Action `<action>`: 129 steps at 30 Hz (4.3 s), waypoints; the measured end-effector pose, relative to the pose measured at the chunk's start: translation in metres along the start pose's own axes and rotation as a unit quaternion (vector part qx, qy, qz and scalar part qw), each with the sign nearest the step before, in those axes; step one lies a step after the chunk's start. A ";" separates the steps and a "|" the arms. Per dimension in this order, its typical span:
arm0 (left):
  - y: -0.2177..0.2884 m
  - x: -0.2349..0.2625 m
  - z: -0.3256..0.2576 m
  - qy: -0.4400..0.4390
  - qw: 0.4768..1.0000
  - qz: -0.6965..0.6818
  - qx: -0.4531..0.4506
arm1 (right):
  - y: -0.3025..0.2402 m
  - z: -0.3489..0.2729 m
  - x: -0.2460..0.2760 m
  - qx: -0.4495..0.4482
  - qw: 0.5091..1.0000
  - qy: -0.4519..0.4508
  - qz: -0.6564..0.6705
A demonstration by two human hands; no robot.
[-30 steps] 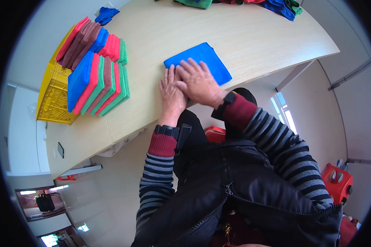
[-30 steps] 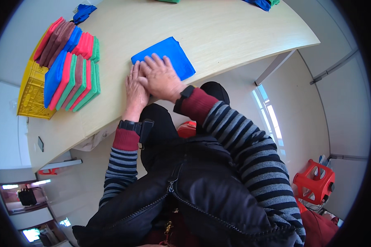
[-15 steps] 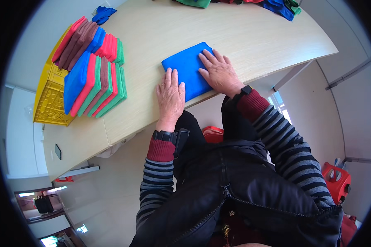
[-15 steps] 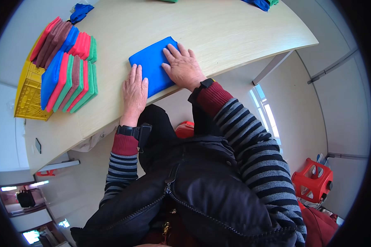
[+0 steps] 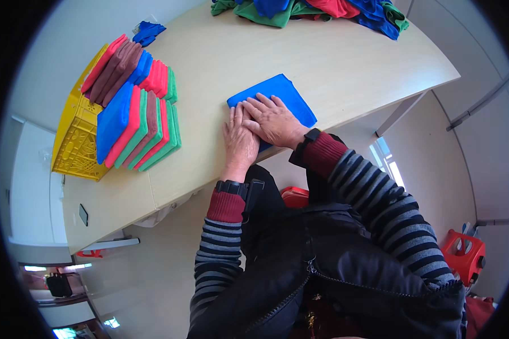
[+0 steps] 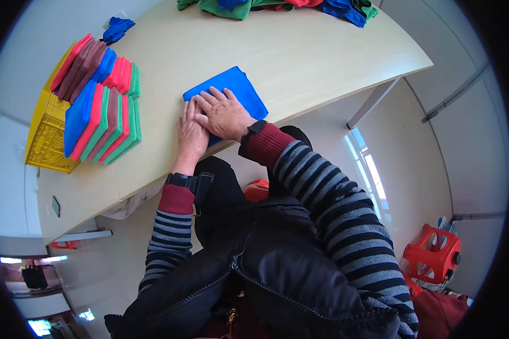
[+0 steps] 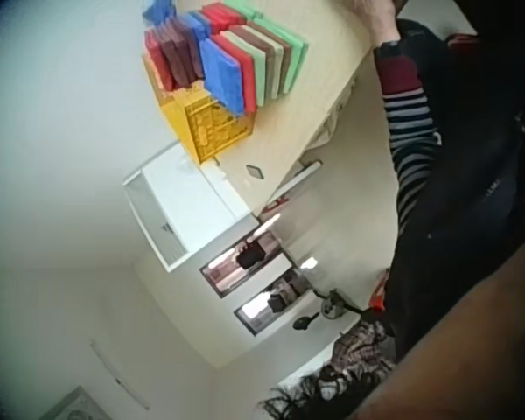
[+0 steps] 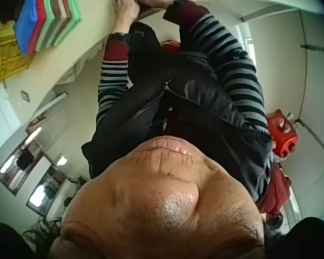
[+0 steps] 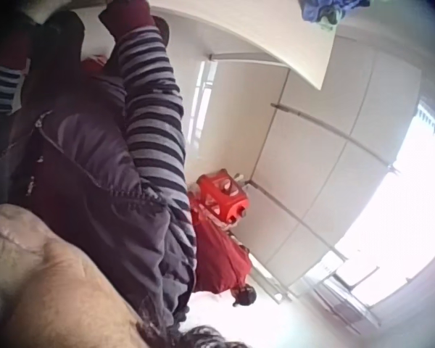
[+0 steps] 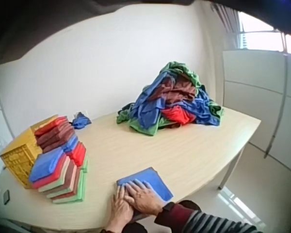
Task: Folding blue fabric squares into smaller rectangles/squares and stacking them on a table.
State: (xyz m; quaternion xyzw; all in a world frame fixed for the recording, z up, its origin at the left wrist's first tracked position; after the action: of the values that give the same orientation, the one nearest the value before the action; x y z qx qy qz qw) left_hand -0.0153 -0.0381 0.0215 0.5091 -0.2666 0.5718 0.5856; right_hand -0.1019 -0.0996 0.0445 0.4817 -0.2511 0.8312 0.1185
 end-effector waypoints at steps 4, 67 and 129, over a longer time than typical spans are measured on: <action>-0.001 -0.002 -0.002 -0.001 0.999 0.038 -0.009 | 0.024 -0.003 -0.006 -0.009 0.998 -0.010 -0.065; -0.004 0.049 -0.037 0.121 0.992 0.018 -0.039 | 0.071 -0.039 0.056 -0.128 0.989 0.065 0.029; -0.011 -0.037 0.075 -0.048 0.998 -0.043 -0.022 | 0.045 -0.007 -0.004 -0.098 0.990 0.006 -0.098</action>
State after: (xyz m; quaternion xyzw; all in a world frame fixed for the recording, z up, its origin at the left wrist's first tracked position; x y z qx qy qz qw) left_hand 0.0082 -0.1185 0.0107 0.5339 -0.2842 0.5151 0.6073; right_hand -0.1245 -0.1336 0.0243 0.4850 -0.2827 0.7897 0.2474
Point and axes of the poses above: each hand's wrist, its own z-axis towards the middle knuckle, its own x-axis out of the back of the hand, y = z × x, the point moved 7 cm from there along z, towards the middle knuckle, and after that the axes turned 4 degrees about y, right-handed, at the moved point
